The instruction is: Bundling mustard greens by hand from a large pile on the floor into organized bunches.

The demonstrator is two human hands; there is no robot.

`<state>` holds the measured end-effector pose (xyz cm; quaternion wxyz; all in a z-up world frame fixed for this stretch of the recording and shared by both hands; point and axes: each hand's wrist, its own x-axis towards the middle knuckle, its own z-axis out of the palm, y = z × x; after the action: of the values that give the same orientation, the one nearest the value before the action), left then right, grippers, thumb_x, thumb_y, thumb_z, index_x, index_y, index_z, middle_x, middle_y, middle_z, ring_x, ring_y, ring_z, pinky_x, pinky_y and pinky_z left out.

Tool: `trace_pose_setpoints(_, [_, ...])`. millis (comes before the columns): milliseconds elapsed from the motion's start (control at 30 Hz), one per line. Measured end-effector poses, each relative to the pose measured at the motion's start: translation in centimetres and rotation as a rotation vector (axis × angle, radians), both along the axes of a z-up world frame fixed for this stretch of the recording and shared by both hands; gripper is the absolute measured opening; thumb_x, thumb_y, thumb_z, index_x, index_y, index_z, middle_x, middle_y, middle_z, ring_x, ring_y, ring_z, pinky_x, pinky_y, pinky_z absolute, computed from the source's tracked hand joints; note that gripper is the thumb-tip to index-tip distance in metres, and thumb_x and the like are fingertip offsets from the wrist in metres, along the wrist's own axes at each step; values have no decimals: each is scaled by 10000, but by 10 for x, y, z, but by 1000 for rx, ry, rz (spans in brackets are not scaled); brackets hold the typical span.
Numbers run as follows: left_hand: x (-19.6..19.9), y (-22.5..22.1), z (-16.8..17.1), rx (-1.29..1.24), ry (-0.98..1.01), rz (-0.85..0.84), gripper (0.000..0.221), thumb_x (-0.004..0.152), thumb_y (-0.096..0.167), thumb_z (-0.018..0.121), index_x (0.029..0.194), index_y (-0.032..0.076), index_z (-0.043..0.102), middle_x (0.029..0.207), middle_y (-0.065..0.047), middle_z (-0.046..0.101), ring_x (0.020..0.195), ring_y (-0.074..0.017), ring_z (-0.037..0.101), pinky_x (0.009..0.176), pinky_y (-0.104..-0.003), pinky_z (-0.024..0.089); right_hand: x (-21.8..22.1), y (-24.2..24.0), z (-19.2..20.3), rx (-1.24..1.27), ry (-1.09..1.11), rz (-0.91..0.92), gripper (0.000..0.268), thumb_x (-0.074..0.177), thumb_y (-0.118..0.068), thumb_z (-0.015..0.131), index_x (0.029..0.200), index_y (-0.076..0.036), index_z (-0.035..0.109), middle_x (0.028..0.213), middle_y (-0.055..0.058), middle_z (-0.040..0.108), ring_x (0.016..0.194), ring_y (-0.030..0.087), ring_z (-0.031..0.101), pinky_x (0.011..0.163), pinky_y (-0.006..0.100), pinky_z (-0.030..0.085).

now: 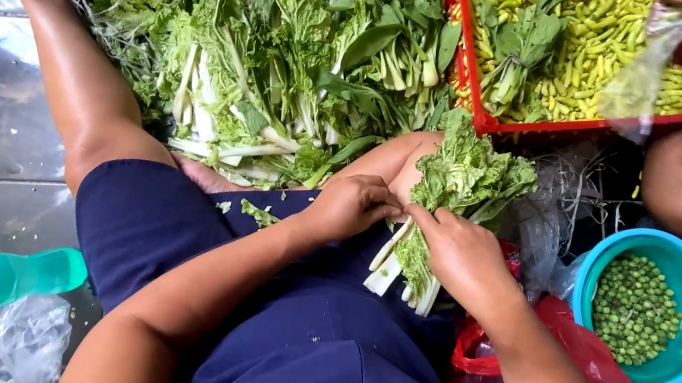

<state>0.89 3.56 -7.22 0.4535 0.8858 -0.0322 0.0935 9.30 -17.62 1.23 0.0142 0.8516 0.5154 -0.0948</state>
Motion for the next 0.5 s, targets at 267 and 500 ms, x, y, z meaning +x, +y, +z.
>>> trace_pose_setpoints(267, [-2,-22,42,-539,-137,-165,159,1001,234,671,939,87,662,929,-70,665,865,-227,682,721,-310,580,14,-13,40,99,238,-121,466,1021,-76,425,1455,-178,561,929,73,733,856,235,744,755,333,612])
trace_pose_setpoints(500, [1,-40,62,-529,-133,-96,136,1026,231,646,1023,96,662,851,-30,677,799,-151,650,683,-270,569,2,-18,68,190,350,-204,434,1042,-84,442,1456,-130,561,925,149,754,866,271,752,791,396,629])
